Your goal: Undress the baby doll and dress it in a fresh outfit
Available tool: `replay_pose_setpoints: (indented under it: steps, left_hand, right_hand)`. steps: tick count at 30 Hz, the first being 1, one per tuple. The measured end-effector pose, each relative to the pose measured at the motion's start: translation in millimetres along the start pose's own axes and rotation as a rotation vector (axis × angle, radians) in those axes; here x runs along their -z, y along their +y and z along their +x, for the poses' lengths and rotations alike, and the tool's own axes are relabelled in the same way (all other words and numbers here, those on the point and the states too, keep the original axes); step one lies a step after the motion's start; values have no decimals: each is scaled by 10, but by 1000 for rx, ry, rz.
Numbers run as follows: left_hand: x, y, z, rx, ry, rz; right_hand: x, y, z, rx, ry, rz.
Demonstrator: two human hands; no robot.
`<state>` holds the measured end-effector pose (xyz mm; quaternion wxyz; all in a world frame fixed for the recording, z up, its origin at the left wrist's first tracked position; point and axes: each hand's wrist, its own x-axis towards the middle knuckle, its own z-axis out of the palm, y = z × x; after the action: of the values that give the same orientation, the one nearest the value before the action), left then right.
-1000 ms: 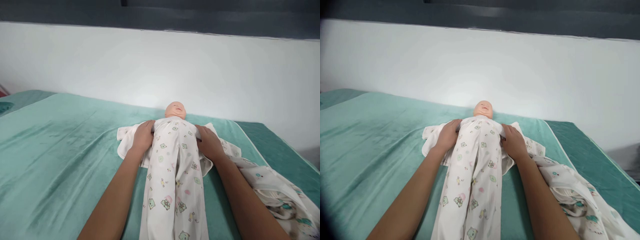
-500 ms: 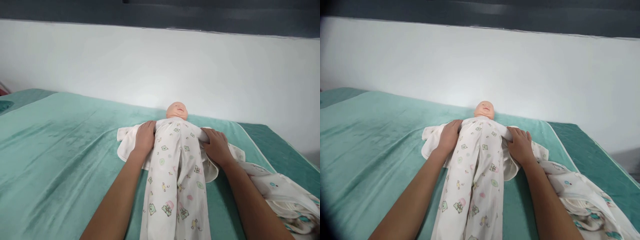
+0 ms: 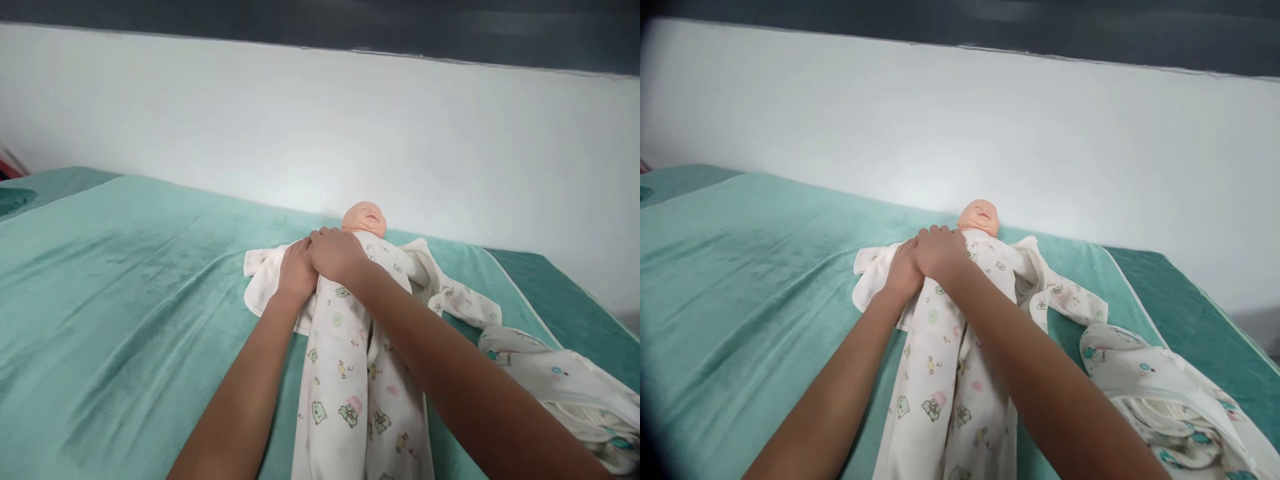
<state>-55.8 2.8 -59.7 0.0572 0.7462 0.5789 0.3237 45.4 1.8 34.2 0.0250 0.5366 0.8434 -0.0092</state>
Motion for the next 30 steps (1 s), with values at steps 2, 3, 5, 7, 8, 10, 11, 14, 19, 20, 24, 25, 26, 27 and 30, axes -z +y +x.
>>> replay_pose_setpoints:
  steps: [2, 3, 5, 7, 8, 10, 11, 14, 19, 20, 24, 25, 26, 27, 30]
  left_hand:
    - [13, -21, 7, -3, -12, 16]
    - [20, -33, 8, 2, -19, 36]
    - [32, -57, 5, 22, -31, 82]
    - [39, -75, -2, 35, -43, 107]
    - [42, -79, -6, 39, -46, 111]
    - [47, -80, -11, 46, -39, 109]
    - [48, -76, -11, 49, -34, 106]
    - [53, -61, -8, 61, -19, 91]
    - [47, -61, 0, 64, -19, 92]
    - [47, -63, -1, 64, -21, 96]
    - [73, -60, -27, 62, -29, 96]
    - [87, -56, -37, 58, -33, 92]
    - [102, -50, -49, 52, -38, 88]
    - [116, -45, -60, 44, -45, 86]
    - [152, -41, -92, 40, -66, 96]
  right_hand:
    - [-59, 101, -22, 32, 15, -89]
    - [-86, 164, -58, 49, 27, -115]
    - [-124, 282, -141, 74, 41, -142]
    - [-140, 356, -204, 90, 58, -140]
    - [-138, 372, -219, 93, 67, -138]
    - [-117, 361, -205, 88, 70, -141]
    - [-100, 339, -176, 86, 55, -145]
    - [-45, 251, -13, 117, -20, -123]
    - [-11, 207, 286, 115, -153, -57]
    - [-9, 220, 317, 122, -176, -41]
    - [30, 306, 318, 142, -199, 5]
    - [49, 336, 293, 142, -189, 7]
    - [71, 372, 262, 144, -176, 8]
    - [95, 417, 226, 146, -159, 13]
    - [172, 605, 97, 130, -110, 39]
